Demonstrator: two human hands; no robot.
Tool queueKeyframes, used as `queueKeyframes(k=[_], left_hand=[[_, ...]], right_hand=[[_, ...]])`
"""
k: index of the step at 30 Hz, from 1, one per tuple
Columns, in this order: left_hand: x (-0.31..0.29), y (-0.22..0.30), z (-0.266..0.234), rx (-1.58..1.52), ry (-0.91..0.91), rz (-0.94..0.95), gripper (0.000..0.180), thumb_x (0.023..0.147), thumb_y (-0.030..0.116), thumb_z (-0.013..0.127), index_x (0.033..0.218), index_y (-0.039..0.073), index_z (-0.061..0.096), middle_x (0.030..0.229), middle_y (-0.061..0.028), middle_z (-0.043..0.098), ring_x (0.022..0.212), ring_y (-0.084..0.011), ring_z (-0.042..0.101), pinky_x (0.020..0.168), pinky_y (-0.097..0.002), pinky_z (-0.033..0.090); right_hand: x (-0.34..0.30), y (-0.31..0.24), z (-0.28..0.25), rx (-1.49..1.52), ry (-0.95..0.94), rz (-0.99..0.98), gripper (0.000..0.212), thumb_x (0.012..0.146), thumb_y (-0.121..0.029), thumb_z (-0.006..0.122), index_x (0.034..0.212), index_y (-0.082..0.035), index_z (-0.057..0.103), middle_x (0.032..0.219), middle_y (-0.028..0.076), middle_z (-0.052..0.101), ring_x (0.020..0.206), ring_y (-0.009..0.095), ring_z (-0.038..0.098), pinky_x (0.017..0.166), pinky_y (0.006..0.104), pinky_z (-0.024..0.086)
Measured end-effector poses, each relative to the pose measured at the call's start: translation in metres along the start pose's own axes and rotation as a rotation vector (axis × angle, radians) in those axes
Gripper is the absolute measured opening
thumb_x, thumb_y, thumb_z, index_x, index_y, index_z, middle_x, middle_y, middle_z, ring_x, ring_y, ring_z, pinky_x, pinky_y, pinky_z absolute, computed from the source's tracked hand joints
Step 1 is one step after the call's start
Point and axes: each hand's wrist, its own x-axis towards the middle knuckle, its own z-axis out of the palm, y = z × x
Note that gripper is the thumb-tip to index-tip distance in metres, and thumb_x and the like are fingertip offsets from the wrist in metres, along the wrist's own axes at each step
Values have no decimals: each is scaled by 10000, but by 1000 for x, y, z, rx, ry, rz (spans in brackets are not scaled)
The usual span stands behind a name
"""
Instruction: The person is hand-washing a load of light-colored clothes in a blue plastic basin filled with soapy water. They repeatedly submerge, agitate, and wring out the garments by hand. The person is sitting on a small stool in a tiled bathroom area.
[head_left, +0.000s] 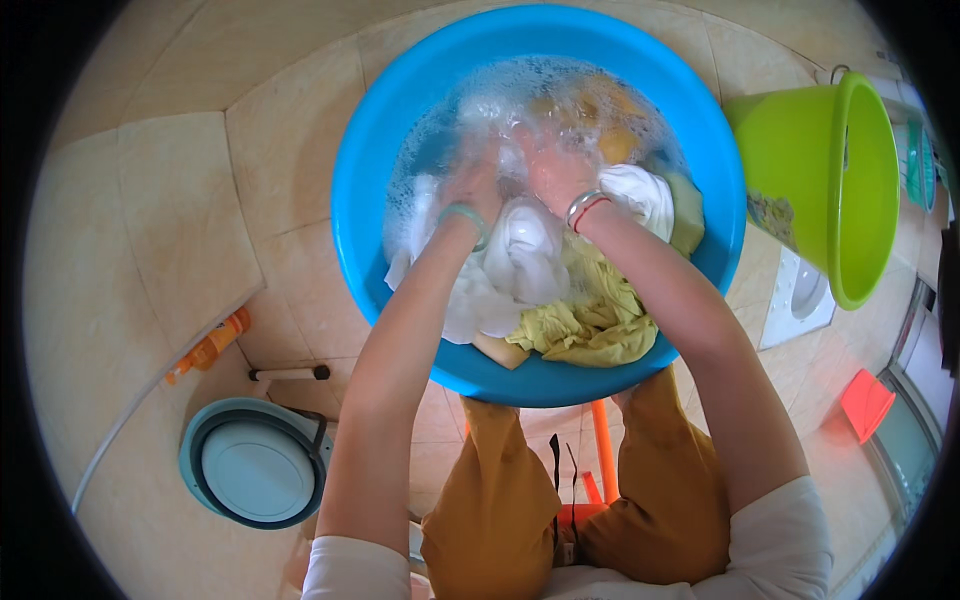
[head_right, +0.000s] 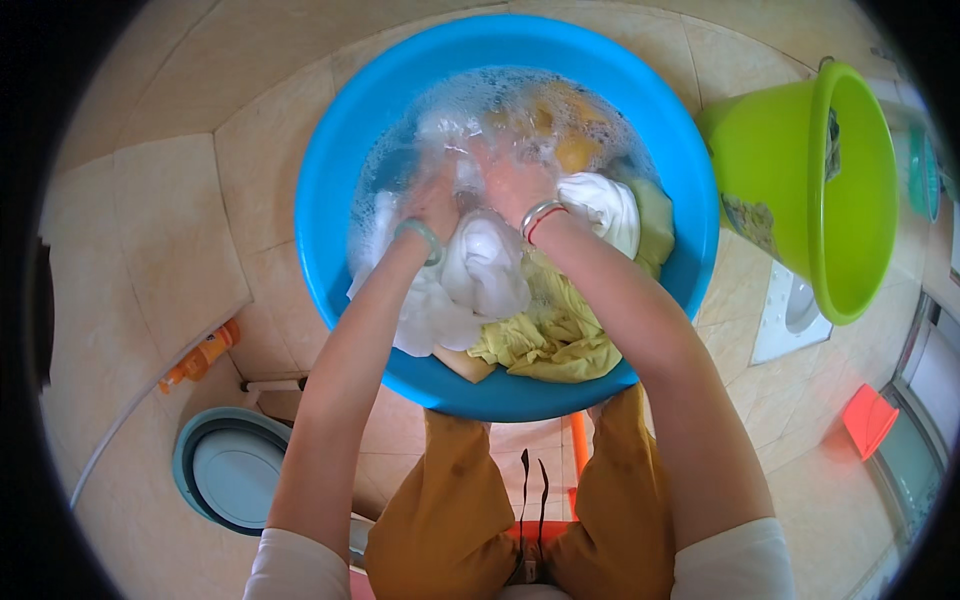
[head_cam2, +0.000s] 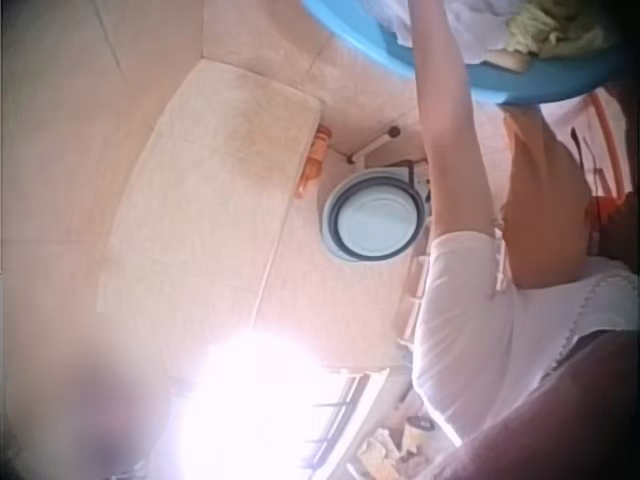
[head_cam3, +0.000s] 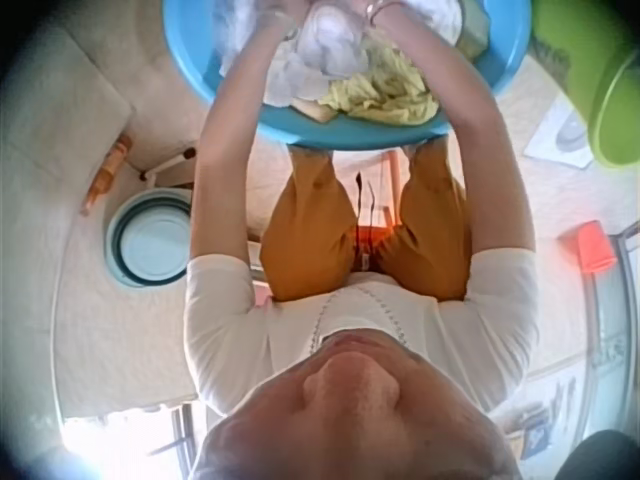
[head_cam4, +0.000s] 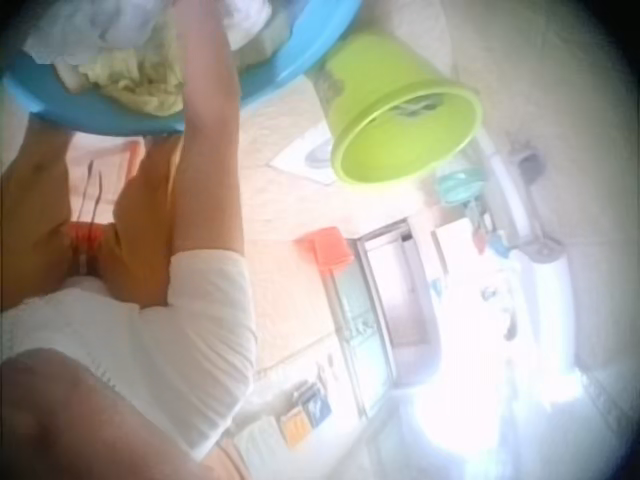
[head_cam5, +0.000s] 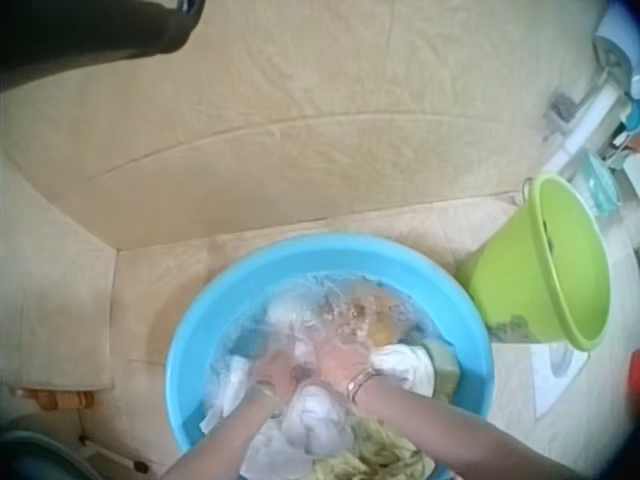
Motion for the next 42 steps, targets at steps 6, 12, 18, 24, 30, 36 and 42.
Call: queueKeyframes(k=[6, 12, 18, 24, 30, 36, 42], left_hand=[[-6, -1, 9, -971, 399, -13, 472, 914, 282, 600, 1335, 94, 500, 1387, -134, 466, 1281, -295, 442, 1061, -377, 370], [-22, 37, -40, -2032, -258, -279, 669, 930, 593, 460, 1331, 57, 484, 1235, -121, 585, 1130, -252, 559, 978, -390, 443], [-40, 73, -59, -2299, -324, -206, 519, 942, 449, 524, 1308, 82, 499, 1166, -117, 607, 1009, -236, 615, 834, -355, 529], [-63, 97, -63, -2252, -181, -253, 467, 947, 422, 525, 1253, 70, 521, 1112, -105, 621, 966, -226, 624, 819, -349, 530], [-60, 91, -48, -2155, 24, -258, 418, 952, 395, 526, 1198, 58, 544, 1058, -93, 636, 924, -216, 633, 805, -343, 530], [-58, 87, -37, -1914, 357, -345, 375, 957, 369, 527, 1144, 46, 567, 1005, -81, 651, 882, -206, 643, 790, -336, 531], [-68, 82, -48, -1297, 383, -296, 423, 943, 354, 559, 1154, -10, 597, 1092, -84, 632, 954, -181, 625, 804, -302, 496]], right_hand=[[10, 8, -20, 500, 290, 23, 407, 837, -179, 636, 1234, -119, 566, 1099, 173, 613, 1004, 333, 599, 849, 420, 496], [-61, -59, -126, 900, 347, -327, 225, 793, -68, 642, 1015, -95, 627, 957, 109, 588, 884, 313, 600, 758, 390, 505], [-111, -101, -154, 548, 333, -335, 353, 748, -64, 650, 1089, -151, 618, 1070, 59, 513, 836, 242, 569, 666, 349, 516], [-100, -112, -136, 297, 573, -291, 417, 658, -299, 753, 1056, -237, 644, 1097, 27, 496, 810, 212, 505, 624, 304, 493], [-81, -104, -128, 432, 683, -297, 184, 674, -254, 744, 799, -193, 625, 916, 18, 516, 711, 200, 538, 480, 318, 476], [-57, -81, -122, 692, 639, -289, 115, 706, -139, 715, 801, -127, 653, 863, 74, 643, 754, 257, 650, 617, 341, 542], [-31, 10, -62, 547, 228, 208, 281, 868, -369, 581, 899, -105, 671, 866, 135, 642, 771, 352, 629, 641, 451, 507]])
